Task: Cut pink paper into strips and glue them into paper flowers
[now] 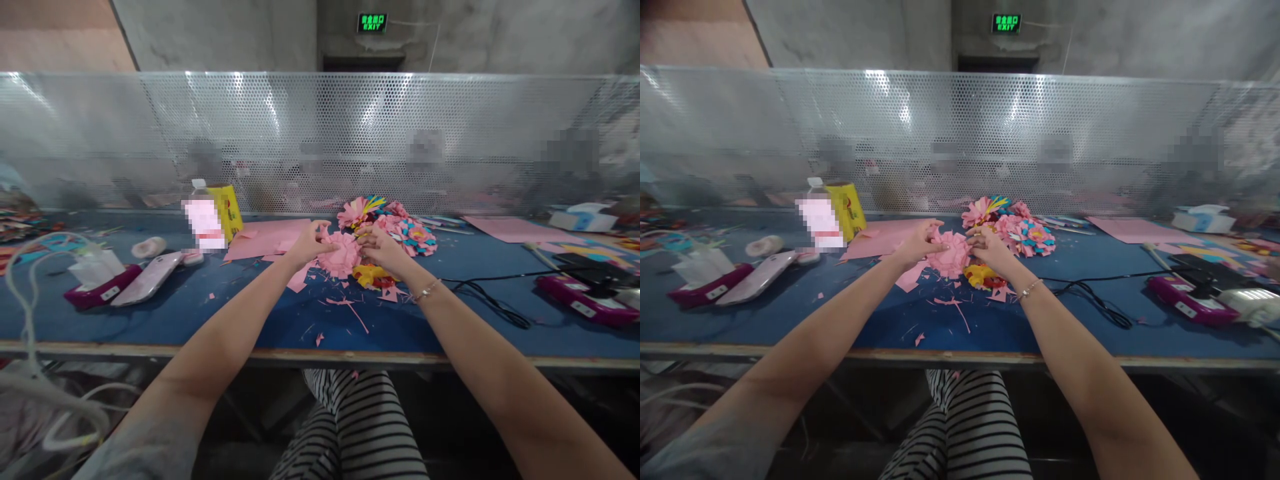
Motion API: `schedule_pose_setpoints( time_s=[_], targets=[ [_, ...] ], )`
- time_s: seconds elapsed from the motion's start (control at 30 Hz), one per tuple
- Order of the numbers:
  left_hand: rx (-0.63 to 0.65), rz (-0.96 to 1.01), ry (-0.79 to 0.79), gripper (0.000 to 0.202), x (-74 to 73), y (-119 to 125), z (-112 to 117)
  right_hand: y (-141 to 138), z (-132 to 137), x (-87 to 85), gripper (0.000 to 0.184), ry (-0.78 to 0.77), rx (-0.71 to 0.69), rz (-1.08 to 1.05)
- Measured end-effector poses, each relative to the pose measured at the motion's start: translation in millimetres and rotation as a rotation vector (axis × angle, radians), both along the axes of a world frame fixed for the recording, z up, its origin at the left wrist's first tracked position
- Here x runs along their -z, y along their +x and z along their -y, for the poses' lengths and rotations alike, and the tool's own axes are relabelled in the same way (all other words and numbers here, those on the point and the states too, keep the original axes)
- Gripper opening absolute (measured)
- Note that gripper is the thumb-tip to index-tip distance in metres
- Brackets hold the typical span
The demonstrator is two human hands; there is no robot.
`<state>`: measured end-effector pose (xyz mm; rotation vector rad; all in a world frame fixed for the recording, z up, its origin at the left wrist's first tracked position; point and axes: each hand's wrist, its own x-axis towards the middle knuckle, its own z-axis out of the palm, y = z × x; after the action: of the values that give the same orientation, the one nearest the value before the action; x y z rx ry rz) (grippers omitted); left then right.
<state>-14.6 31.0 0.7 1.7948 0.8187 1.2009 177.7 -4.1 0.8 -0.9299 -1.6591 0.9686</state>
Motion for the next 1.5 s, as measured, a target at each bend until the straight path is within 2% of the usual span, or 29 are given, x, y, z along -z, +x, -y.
schedule_pose_setpoints(
  time_s=[0.5, 0.97, 1.27, 1.5],
  targets=[
    [-0.046, 0.066, -0.004, 0.059, -1.5, 1.3, 0.8, 1.4, 1.8, -1.4, 0.037, -0.016, -0.039, -0.013],
    [-0.037, -0.003, 0.015, 0.059, 4.1, -2.0, -5.8, -1.2, 2.4, -3.2, 0.036, -0.051, -0.006, -0.073],
    [-0.043, -0.015, 0.017, 0.061, -0.6, -0.9, 0.6, -0.9, 0.7, -3.4, 0.036, -0.064, 0.036, -0.093],
    [-0.043, 0.008, 0.008, 0.060, -0.5, -1.3, -0.3, -2.5, 5.5, -4.9, 0.036, -0.115, 0.004, -0.103]
  ],
)
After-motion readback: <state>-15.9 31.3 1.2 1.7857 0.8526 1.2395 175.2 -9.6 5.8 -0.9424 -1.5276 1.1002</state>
